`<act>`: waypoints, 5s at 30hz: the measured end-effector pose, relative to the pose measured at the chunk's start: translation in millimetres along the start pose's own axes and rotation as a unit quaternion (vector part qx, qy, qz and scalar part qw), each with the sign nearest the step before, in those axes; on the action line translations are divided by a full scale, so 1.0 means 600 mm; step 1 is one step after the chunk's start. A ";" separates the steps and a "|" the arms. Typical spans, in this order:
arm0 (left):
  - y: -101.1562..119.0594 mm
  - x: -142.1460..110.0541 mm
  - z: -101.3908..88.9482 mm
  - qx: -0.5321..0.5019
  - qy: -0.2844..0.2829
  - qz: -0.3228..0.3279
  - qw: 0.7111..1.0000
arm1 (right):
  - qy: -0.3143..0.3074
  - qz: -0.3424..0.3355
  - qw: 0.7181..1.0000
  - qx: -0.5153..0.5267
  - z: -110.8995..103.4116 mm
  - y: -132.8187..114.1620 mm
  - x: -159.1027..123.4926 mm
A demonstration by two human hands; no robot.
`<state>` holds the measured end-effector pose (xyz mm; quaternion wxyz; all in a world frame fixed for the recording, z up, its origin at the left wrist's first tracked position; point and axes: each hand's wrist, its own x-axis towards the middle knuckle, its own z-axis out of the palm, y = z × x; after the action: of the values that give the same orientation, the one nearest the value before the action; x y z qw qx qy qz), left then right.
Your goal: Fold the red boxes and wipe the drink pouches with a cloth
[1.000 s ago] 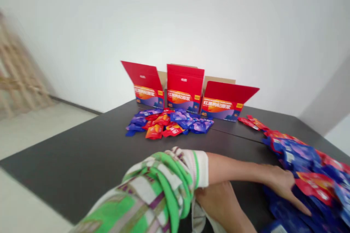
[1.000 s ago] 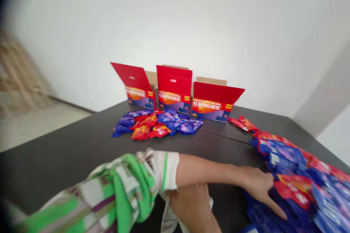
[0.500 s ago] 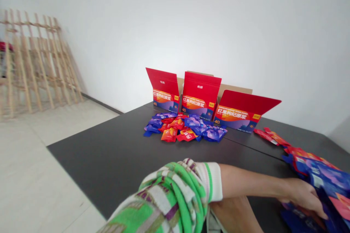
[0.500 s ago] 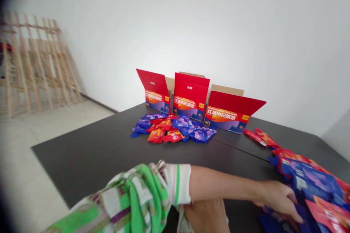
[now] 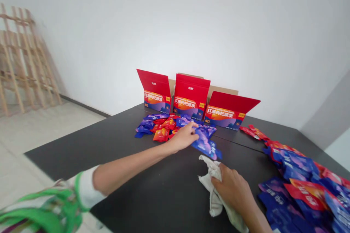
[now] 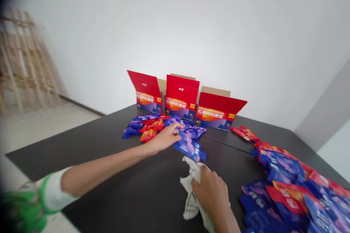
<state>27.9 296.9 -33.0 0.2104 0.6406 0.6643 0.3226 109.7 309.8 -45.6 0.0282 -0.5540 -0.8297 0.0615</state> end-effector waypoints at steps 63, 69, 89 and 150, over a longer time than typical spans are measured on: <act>-0.176 -0.049 -0.131 0.143 -0.054 0.049 0.987 | 0.045 -0.027 0.997 -0.060 0.002 -0.072 0.022; -0.174 -0.050 -0.130 0.165 -0.045 0.044 0.984 | 0.045 -0.081 0.994 -0.057 0.003 -0.065 0.023; -0.179 -0.048 -0.132 0.162 -0.048 0.078 0.983 | 0.040 -0.110 0.992 -0.052 -0.001 -0.062 0.029; -0.194 -0.048 -0.165 -0.028 -0.108 -0.019 0.994 | 0.025 0.086 0.996 -0.009 -0.006 0.024 0.037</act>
<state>-121.2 256.2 -48.4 0.3044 0.6529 0.6406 0.2658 114.9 336.0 -44.4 0.0382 -0.6246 -0.7788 0.0423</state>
